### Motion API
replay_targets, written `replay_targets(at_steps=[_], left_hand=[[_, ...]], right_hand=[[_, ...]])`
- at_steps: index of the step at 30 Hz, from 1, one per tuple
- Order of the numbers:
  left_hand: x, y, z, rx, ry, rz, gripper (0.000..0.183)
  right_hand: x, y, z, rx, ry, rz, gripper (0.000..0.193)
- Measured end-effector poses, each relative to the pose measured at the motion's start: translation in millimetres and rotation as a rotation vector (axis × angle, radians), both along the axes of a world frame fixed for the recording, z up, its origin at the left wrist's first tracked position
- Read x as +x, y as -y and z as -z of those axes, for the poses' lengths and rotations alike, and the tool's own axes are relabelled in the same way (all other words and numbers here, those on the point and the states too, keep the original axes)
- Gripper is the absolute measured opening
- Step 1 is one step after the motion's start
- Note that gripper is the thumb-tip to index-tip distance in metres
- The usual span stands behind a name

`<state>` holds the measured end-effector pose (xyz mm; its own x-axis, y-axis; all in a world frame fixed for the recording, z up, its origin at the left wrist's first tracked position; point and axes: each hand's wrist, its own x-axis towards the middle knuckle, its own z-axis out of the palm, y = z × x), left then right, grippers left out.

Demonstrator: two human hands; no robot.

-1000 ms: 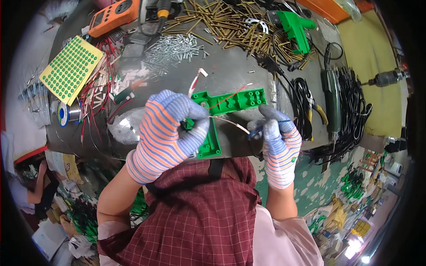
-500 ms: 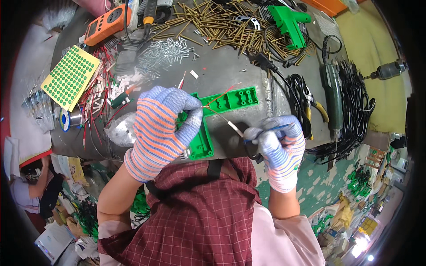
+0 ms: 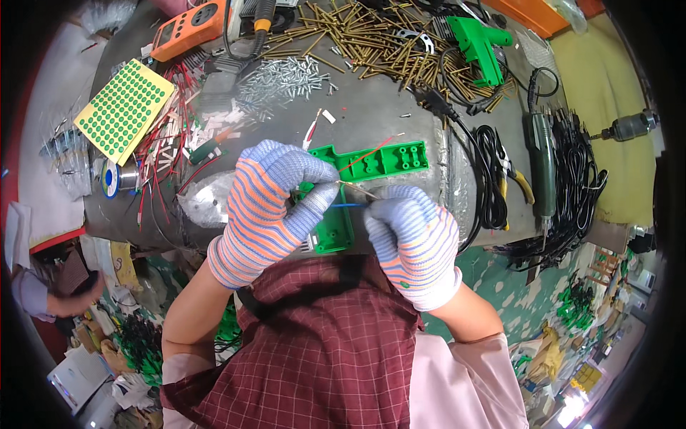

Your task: Assembling a handheld electronic device with a green plastic housing, including wiring and soldering.

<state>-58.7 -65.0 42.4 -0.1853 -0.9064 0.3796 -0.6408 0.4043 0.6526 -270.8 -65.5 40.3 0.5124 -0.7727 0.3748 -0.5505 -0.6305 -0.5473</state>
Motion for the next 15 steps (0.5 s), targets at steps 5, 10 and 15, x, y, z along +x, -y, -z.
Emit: replay_targets(at_steps=[5,10,15], left_hand=[[-0.7,-10.5,9.3,-0.090,0.004,0.003,0.024],[-5.1,-15.1,9.7,-0.176,0.057,-0.010,0.022],[-6.2,-13.5,13.0,-0.161,0.027,-0.003,0.023]], right_hand=[[8.0,2.6,4.7,0.155,0.071,0.239,0.013],[-3.7,9.4,-8.4,0.888,0.431,0.048,0.028],[-2.7,6.0,-14.3,0.859,0.373,0.148,0.013]])
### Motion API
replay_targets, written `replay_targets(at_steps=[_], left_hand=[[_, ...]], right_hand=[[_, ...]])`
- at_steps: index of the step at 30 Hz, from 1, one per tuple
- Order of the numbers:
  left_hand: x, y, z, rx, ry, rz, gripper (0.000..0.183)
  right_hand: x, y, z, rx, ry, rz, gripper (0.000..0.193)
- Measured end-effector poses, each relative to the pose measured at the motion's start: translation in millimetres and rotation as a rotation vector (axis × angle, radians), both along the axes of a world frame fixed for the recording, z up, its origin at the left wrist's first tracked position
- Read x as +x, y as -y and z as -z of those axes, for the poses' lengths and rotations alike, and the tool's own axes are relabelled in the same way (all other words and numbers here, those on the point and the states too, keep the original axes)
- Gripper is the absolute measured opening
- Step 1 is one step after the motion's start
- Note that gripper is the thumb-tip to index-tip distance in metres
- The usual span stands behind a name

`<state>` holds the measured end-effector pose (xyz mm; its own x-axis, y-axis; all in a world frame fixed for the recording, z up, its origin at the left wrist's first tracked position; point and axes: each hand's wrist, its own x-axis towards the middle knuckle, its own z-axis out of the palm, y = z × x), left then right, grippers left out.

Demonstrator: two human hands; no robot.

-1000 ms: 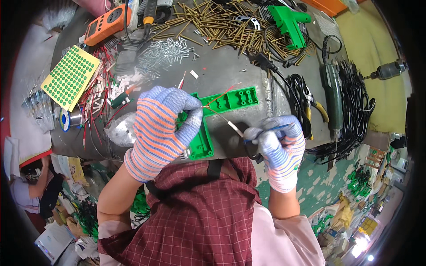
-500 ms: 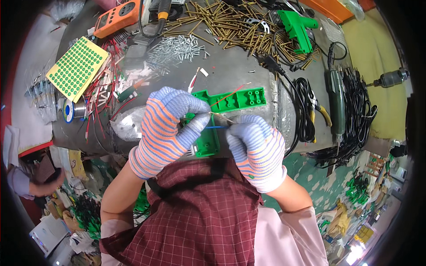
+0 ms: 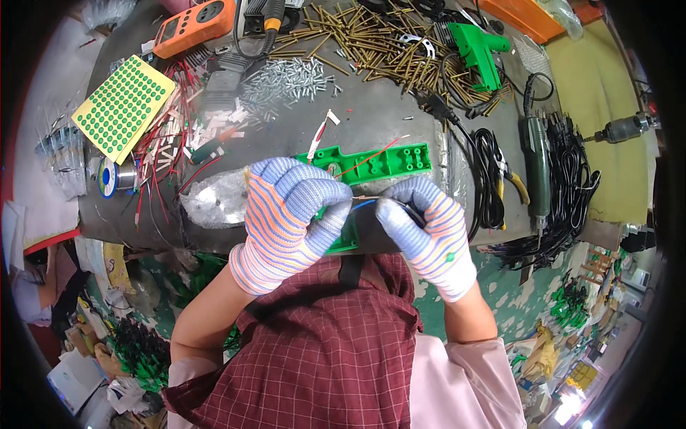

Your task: Assembling a handheld electronic device with a green plastic housing, including wiring and soldering.

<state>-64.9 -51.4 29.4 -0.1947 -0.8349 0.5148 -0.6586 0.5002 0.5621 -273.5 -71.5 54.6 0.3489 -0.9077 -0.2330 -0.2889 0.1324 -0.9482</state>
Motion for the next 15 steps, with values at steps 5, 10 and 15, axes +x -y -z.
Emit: replay_targets(at_steps=[5,10,15], left_hand=[[-0.9,-0.2,2.6,0.026,-0.082,-0.018,0.023],[1.6,-4.6,-2.5,0.012,0.034,0.051,0.022],[0.2,-4.8,-1.1,-0.067,0.096,0.020,0.023]], right_hand=[[9.5,1.2,18.3,-0.872,-0.494,-0.023,0.012],[4.4,2.3,5.3,-0.181,0.082,0.124,0.024],[-19.1,12.6,-11.3,0.514,0.529,0.010,0.041]])
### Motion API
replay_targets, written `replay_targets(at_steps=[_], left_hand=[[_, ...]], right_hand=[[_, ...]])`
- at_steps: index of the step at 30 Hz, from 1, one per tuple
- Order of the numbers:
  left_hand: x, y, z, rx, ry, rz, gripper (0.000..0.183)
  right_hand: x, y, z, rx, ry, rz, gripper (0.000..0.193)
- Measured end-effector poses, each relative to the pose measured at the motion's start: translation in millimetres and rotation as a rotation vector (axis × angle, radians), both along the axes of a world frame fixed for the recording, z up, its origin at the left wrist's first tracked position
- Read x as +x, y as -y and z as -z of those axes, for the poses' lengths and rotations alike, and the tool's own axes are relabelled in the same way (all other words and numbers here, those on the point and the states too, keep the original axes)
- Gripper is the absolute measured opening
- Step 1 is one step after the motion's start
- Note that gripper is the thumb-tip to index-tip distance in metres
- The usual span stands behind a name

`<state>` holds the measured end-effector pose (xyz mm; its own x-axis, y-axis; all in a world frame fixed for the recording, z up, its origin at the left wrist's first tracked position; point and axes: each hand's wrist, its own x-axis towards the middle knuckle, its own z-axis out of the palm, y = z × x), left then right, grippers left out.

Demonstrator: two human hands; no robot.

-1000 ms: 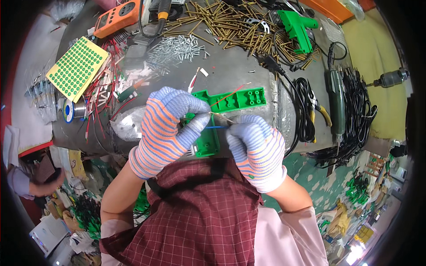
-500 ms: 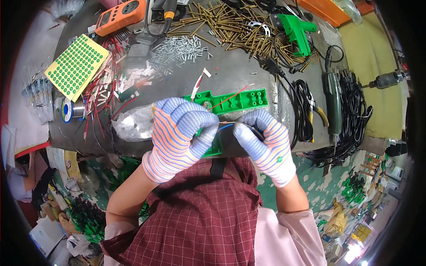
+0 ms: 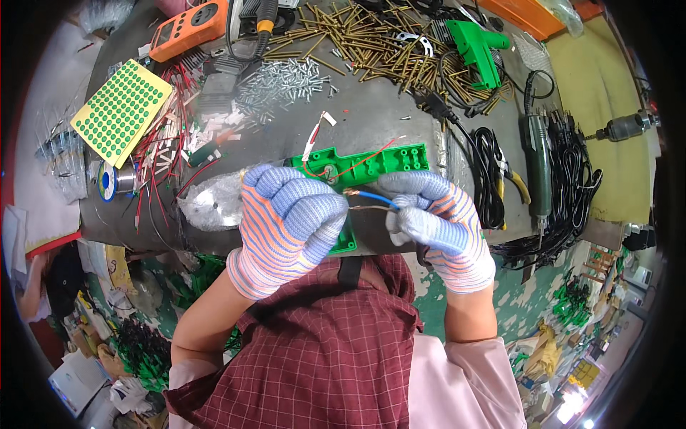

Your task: Assembling a handheld electronic device with a green plastic housing, including wiring and soldering.

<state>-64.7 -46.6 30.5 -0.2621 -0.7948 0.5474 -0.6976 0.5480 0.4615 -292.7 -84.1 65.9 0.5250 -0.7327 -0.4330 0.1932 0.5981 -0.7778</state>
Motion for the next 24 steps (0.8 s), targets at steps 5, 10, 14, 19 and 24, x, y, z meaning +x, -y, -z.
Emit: replay_targets(at_steps=[5,10,14,19,24], left_hand=[[0.4,2.4,0.2,-0.033,0.027,0.025,0.025],[11.7,-2.6,-9.4,0.106,-0.007,0.072,0.026],[11.3,26.5,-41.4,0.279,-0.136,0.159,0.023],[-11.8,70.9,-39.0,0.291,0.257,0.099,0.025],[-13.3,73.6,-20.7,0.362,0.203,0.032,0.017]], right_hand=[[-0.4,-6.0,8.0,-0.270,-0.270,0.169,0.022],[0.6,-2.8,15.7,-0.201,-0.036,0.560,0.016],[2.8,-14.4,20.4,-0.166,-0.057,0.591,0.014],[4.2,-24.8,20.3,-0.337,-0.225,0.622,0.012],[7.1,-28.6,28.3,-0.510,-0.404,0.594,0.013]])
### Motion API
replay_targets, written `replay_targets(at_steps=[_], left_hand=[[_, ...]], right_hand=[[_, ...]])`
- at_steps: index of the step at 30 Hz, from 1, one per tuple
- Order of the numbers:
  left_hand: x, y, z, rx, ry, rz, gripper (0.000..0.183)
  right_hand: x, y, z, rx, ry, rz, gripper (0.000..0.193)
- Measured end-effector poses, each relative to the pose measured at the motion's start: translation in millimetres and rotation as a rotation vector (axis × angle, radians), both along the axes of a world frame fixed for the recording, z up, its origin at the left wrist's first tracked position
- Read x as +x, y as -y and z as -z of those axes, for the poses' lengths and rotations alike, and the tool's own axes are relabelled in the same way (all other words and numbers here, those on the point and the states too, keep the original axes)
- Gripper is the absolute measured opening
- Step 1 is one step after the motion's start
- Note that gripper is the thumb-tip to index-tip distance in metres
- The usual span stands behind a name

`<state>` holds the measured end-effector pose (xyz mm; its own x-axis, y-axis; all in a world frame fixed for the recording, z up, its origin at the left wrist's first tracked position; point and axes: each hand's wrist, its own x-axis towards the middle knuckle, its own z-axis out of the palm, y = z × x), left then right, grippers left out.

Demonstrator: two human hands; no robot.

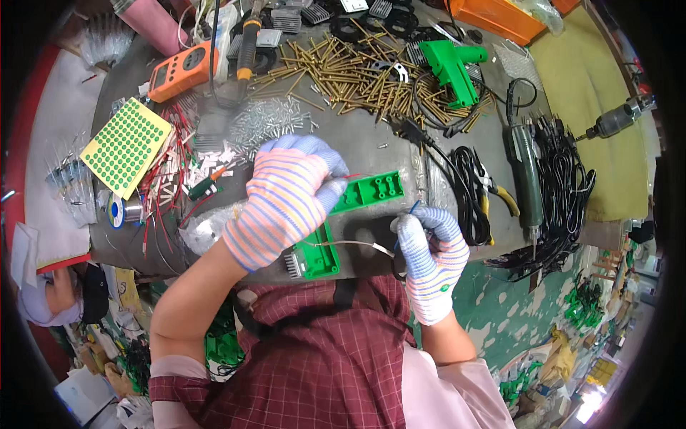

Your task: Assembling a handheld electronic device with a green plastic housing, including wiring and soldering.

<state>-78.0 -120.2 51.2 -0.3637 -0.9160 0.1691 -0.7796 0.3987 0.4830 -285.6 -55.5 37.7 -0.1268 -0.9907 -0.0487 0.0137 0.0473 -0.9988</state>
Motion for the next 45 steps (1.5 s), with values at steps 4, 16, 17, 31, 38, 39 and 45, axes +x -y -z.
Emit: replay_targets(at_steps=[4,16,17,31,38,39,45], left_hand=[[9.7,-17.0,7.3,0.017,-0.280,-0.086,0.018],[3.0,-31.6,12.6,0.289,-0.672,-0.350,0.014],[4.4,-31.3,8.9,0.396,-0.690,-0.359,0.015],[18.8,-26.7,16.6,0.556,-0.974,-0.204,0.012],[15.3,-25.4,4.9,0.441,-0.744,-0.203,0.016],[14.8,-25.3,3.0,0.440,-0.746,-0.201,0.016],[10.9,-24.3,-0.5,0.016,-0.482,-0.096,0.011]], right_hand=[[10.9,16.9,5.5,-0.276,-0.350,-0.067,0.012],[44.4,35.6,4.7,-0.589,-0.634,-0.148,0.012],[45.5,35.3,5.8,-0.603,-0.693,-0.134,0.013],[51.7,39.3,6.5,-0.534,-0.728,-0.251,0.012],[45.2,43.6,7.0,-0.562,-0.735,-0.321,0.012],[42.0,45.0,1.2,-0.563,-0.738,-0.321,0.012],[26.1,71.2,-31.5,-1.115,-1.120,-0.315,0.027]])
